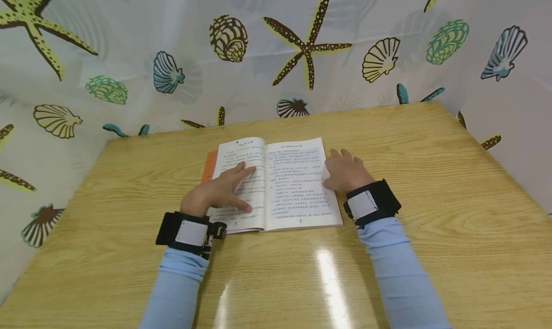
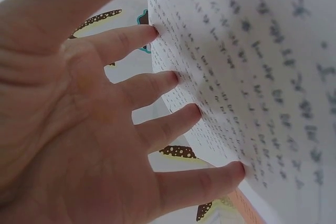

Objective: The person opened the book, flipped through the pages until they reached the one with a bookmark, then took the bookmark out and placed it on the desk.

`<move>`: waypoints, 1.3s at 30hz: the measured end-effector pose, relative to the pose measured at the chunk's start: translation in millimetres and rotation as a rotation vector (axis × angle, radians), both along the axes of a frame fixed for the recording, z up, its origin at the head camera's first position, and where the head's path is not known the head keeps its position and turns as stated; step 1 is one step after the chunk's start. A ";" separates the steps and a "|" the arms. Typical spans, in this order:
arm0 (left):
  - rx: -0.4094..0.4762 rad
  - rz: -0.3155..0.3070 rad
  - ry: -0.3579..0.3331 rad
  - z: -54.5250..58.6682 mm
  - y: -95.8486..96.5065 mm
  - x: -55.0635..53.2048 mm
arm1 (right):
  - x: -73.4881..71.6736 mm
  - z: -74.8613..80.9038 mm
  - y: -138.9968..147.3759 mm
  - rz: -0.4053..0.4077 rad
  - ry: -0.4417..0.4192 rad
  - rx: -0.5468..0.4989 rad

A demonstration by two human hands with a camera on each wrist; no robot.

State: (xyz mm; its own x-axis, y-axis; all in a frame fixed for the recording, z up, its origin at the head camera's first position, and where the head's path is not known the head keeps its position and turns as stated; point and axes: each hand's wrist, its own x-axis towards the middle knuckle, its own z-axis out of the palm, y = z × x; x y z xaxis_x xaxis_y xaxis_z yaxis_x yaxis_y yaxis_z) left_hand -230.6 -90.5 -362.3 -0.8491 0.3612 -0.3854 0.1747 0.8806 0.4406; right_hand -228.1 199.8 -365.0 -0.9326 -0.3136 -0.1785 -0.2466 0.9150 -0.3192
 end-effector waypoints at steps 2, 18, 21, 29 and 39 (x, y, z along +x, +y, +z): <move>-0.002 -0.001 0.002 0.0 0.0 0.1 | -0.4 0.4 -0.7 -0.034 0.038 -0.060; -0.018 -0.010 -0.003 0.7 1.0 -0.1 | -3.8 -3.6 3.8 -0.078 0.253 -0.286; -0.022 -0.009 -0.007 0.2 0.7 -0.1 | -4.3 -5.2 3.3 -0.049 0.246 -0.259; -0.019 -0.022 0.000 0.2 -0.7 -0.7 | -2.7 -3.8 4.9 -0.010 0.298 -0.080; -0.014 -0.030 0.002 0.1 -1.1 0.1 | -2.1 0.9 5.4 0.042 0.289 -0.240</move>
State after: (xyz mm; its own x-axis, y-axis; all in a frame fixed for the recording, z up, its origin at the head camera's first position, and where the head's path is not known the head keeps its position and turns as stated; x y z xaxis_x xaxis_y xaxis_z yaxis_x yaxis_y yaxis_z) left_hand -230.5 -91.6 -362.1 -0.8385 0.3811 -0.3895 0.2019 0.8812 0.4275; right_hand -230.2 205.2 -364.1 -0.9194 -0.3533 0.1729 -0.3931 0.8099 -0.4352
